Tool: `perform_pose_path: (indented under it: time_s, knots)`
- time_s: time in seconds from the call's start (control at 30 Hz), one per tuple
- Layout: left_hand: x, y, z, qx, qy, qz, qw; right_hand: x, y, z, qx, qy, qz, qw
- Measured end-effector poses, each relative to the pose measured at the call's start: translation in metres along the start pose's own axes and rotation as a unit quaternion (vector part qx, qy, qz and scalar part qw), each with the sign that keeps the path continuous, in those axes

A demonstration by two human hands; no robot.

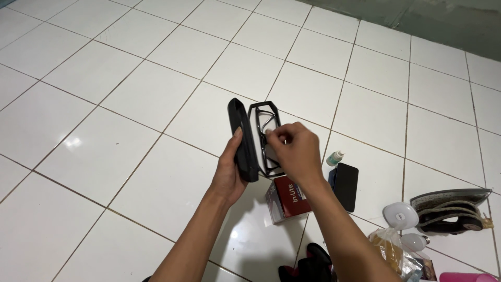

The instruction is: Organizing various household items and wiping a glass table with a cloth.

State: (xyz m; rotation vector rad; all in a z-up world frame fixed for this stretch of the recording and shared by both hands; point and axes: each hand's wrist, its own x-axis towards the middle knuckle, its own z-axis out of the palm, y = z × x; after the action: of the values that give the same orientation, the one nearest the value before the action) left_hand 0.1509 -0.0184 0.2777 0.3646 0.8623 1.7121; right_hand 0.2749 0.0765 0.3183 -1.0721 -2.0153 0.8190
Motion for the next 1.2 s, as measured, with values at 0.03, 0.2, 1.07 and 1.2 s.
perform_pose_path:
  time_s: [0.03, 0.2, 1.07, 1.2]
  knots:
    - [0.0, 0.002, 0.0, 0.0, 0.0, 0.001, 1.0, 0.002, 0.0, -0.003, 0.0, 0.0, -0.001, 1.0]
    - [0.016, -0.008, -0.025, 0.051, -0.021, 0.062, 0.997, 0.008, 0.021, -0.005, 0.181, -0.118, 0.227, 0.95]
    - [0.023, 0.007, -0.011, 0.231, 0.109, 0.007, 0.967, -0.03, 0.006, 0.008, 0.297, -0.251, 0.216, 0.896]
    - [0.026, 0.005, -0.01, 0.242, 0.12, 0.03, 0.962, -0.028, 0.009, 0.006, 0.303, -0.253, 0.221, 0.892]
